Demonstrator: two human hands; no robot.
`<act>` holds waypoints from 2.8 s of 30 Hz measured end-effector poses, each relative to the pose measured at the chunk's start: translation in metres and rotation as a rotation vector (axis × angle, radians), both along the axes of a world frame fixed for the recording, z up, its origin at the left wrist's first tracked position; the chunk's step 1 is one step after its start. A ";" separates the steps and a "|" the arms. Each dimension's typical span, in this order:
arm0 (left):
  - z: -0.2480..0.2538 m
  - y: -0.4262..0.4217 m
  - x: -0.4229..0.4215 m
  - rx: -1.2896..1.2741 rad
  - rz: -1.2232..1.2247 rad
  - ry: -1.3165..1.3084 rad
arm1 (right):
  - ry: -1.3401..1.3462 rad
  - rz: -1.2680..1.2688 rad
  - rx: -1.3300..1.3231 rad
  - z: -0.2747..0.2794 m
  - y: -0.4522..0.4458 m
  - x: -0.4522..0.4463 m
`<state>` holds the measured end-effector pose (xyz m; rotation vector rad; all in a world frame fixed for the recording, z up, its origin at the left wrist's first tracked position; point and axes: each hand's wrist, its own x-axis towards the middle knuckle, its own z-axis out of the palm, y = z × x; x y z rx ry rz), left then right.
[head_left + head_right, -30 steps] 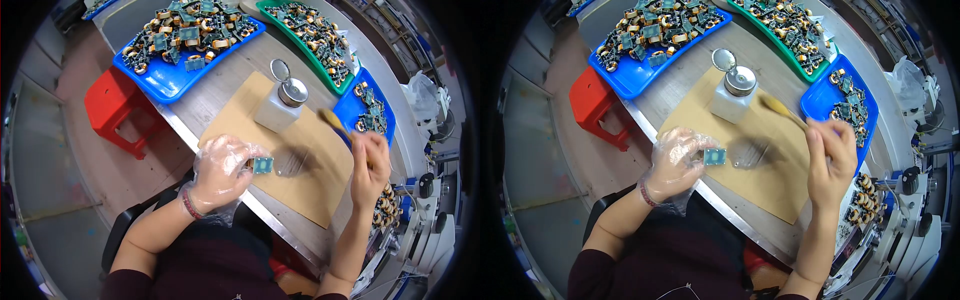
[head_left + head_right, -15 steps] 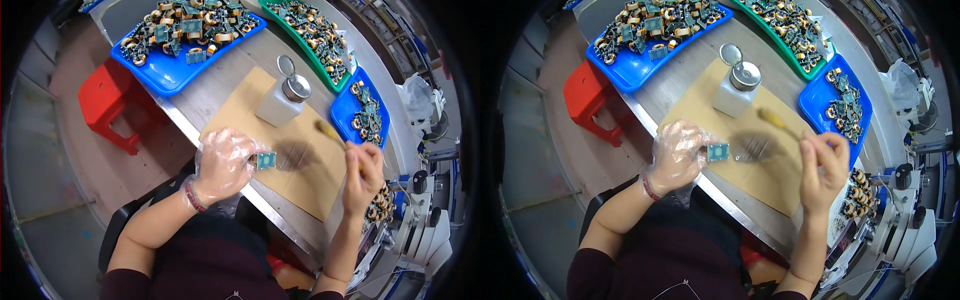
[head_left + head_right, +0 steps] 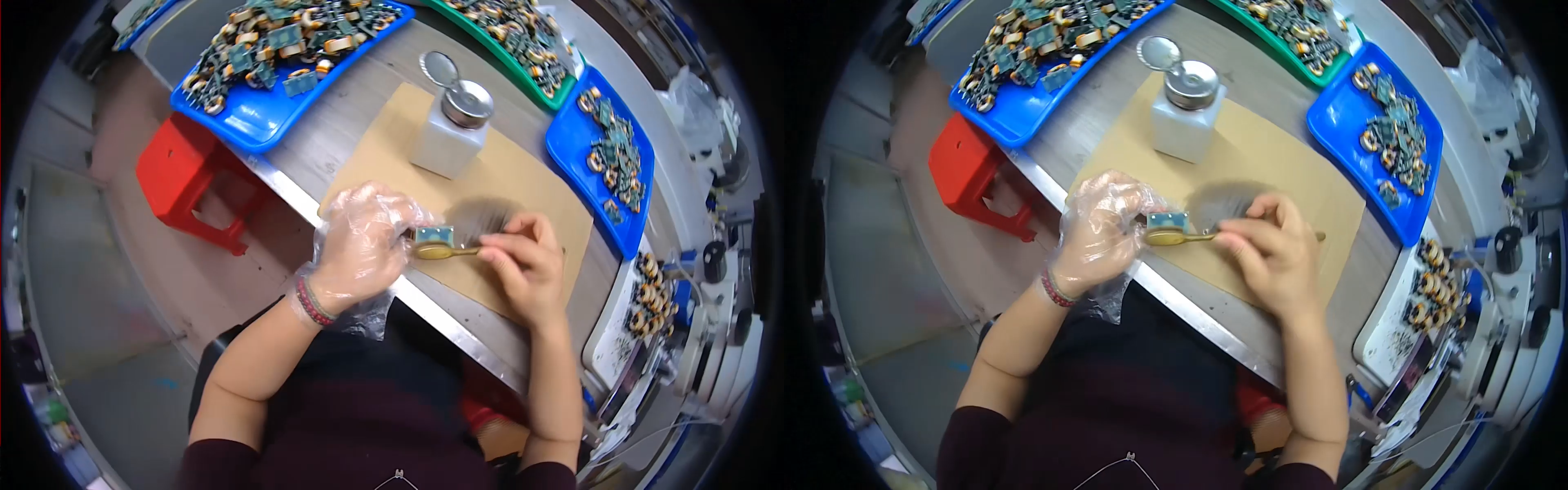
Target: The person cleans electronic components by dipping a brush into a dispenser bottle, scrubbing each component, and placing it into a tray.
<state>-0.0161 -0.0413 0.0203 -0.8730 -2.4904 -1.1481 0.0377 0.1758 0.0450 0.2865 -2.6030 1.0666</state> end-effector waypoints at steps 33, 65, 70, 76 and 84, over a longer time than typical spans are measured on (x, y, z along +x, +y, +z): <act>-0.001 -0.001 -0.004 -0.044 -0.062 0.044 | 0.026 -0.077 -0.125 0.009 0.000 0.008; 0.026 0.001 0.031 0.665 -0.240 -0.634 | 0.197 -0.386 -0.008 0.018 0.046 0.019; 0.042 0.002 0.035 0.915 -0.264 -1.111 | 0.206 -0.353 -0.013 0.018 0.044 0.020; 0.052 0.003 0.040 0.873 -0.228 -1.206 | 0.212 -0.341 -0.008 0.019 0.044 0.021; 0.057 0.007 0.043 0.875 -0.215 -1.226 | 0.222 -0.322 0.011 0.019 0.044 0.020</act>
